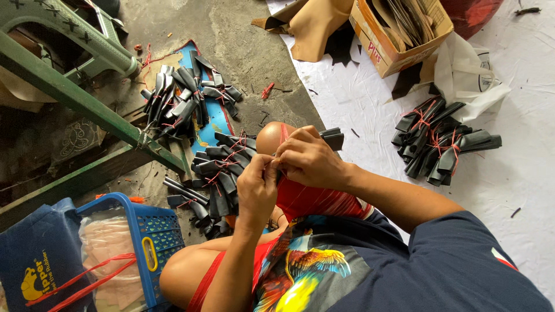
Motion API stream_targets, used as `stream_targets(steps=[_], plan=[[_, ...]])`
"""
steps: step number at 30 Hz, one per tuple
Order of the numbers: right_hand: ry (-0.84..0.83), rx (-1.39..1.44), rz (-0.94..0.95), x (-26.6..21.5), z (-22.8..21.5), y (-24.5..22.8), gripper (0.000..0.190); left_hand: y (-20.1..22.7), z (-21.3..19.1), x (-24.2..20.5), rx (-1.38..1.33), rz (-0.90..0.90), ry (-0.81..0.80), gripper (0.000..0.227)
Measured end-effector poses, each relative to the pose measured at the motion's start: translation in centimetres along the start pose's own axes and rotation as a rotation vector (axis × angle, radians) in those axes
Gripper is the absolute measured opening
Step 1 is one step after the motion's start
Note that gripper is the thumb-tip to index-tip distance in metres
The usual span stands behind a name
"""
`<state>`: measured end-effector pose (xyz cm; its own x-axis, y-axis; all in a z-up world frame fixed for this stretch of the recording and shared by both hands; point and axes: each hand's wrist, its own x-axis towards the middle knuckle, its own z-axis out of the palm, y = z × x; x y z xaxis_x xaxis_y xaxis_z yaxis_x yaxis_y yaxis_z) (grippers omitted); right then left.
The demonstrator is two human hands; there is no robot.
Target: The person sits on the floor and repeatedly gathers small black rubber parts, then ties them into bundles using red string. The person places the finished bundles on the floor and continues the process with new parts.
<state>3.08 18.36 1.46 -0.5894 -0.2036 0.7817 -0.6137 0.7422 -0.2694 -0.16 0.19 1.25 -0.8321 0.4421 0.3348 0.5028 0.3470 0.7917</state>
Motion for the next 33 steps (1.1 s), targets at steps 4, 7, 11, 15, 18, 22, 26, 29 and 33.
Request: stream_targets(steps=[4,7,11,15,18,22,26,29,33], plan=[[-0.040,0.026,0.094,-0.9,0.4,0.9,0.005,-0.3,1.7,-0.7,0.104,0.150,0.165,0.007],[-0.088,0.072,0.167,-0.7,-0.1,0.9,0.009,0.1,2.0,-0.7,0.137,0.253,0.247,0.009],[-0.140,0.083,0.184,-0.4,-0.4,0.9,0.008,-1.1,2.3,-0.9,0.175,0.266,0.217,0.009],[-0.099,-0.046,0.104,-0.6,0.1,0.1,0.005,-0.2,1.2,-0.6,0.184,0.159,0.071,0.007],[-0.046,-0.122,0.041,0.0,-0.1,-0.6,0.005,0.1,0.5,0.1,0.125,0.090,-0.032,0.006],[-0.095,-0.146,0.038,-0.9,-0.2,-0.8,0.005,0.6,-0.5,0.3,-0.012,-0.033,-0.189,0.010],[-0.038,-0.056,0.037,-0.7,0.0,-0.5,0.006,-1.1,-1.1,0.7,-0.189,-0.191,-0.306,0.016],[-0.010,0.058,0.100,-1.0,0.0,-0.7,0.006,-0.6,-1.4,1.1,-0.287,-0.257,-0.319,0.018],[0.074,0.184,0.096,-0.7,-0.6,-1.3,0.014,-0.1,-1.5,1.2,-0.345,-0.286,-0.311,0.020]])
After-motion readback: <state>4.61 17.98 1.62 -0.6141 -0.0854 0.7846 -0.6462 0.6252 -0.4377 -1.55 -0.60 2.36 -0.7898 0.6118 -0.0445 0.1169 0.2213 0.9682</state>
